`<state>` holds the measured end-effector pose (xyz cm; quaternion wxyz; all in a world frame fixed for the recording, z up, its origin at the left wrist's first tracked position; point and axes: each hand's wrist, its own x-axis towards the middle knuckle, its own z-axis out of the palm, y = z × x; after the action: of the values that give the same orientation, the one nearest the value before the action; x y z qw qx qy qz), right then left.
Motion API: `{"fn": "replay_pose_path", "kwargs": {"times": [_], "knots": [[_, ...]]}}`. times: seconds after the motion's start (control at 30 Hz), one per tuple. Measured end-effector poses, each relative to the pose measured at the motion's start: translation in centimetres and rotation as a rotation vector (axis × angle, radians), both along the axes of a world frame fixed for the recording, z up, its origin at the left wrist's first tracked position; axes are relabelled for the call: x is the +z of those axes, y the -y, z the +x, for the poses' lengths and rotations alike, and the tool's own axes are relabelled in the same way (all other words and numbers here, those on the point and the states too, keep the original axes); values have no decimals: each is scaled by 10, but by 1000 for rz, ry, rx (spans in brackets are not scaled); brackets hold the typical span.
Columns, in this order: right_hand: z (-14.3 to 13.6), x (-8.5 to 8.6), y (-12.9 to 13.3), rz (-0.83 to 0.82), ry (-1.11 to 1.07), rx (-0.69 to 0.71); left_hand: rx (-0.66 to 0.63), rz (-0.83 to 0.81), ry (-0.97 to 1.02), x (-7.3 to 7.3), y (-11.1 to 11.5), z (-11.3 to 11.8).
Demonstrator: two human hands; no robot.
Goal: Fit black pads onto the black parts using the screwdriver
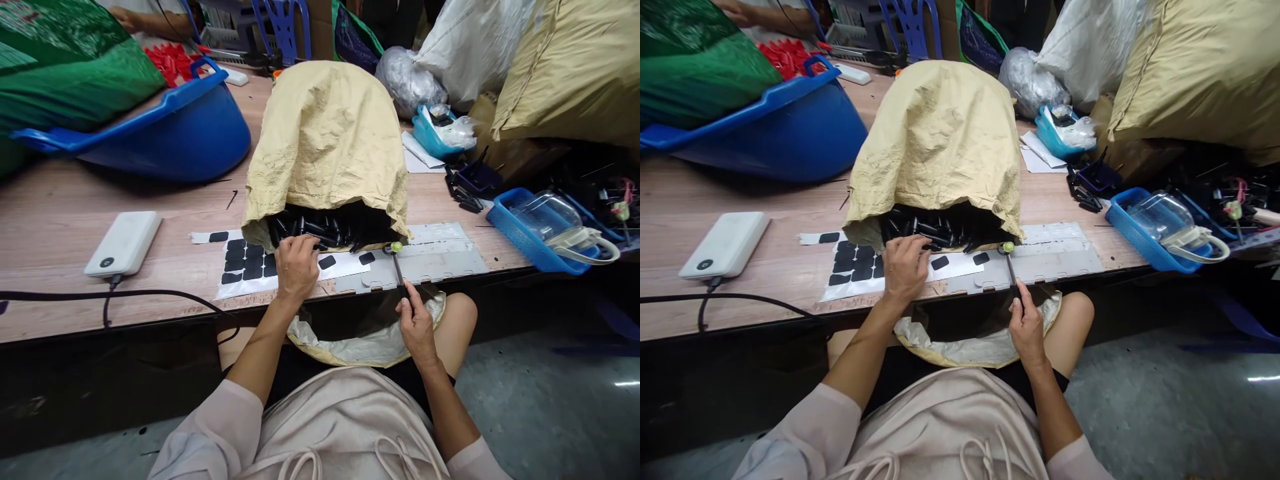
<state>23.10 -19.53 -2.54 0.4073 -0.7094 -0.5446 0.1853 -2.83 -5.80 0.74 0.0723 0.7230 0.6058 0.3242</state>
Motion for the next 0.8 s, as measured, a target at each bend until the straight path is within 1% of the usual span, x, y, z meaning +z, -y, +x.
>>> {"fn": "replay_pose_path", "kwargs": {"times": [0.07, 0.13, 0.3, 0.37, 0.4, 0.5, 0.57, 0.67, 0.8], "knots": [[0, -1, 0, 4, 3, -5, 17, -45, -52, 2, -11, -7], [0, -1, 0, 7, 1, -5, 25, -73, -96, 2, -14, -11], [-1, -3, 0, 16, -1, -6, 36, -101, -136, 3, -10, -13], [-1, -3, 0, 11, -4, -4, -15, -84, -136, 4, -4, -9], [-1, -3, 0, 10, -5, -1, -63, -80, -132, 3, -1, -4], [-1, -3, 0, 9, -4, -1, -248, -93, -99, 1, 9, 15], [-1, -2, 0, 6, -4, -2, -326, -106, -66, -3, 13, 29], [-1, -1, 1, -2, -8, 0, -345, -119, -15, -9, 12, 40], [0, -1, 1, -12, -16, -4, -379, -139, 88, -14, 3, 34]]}}
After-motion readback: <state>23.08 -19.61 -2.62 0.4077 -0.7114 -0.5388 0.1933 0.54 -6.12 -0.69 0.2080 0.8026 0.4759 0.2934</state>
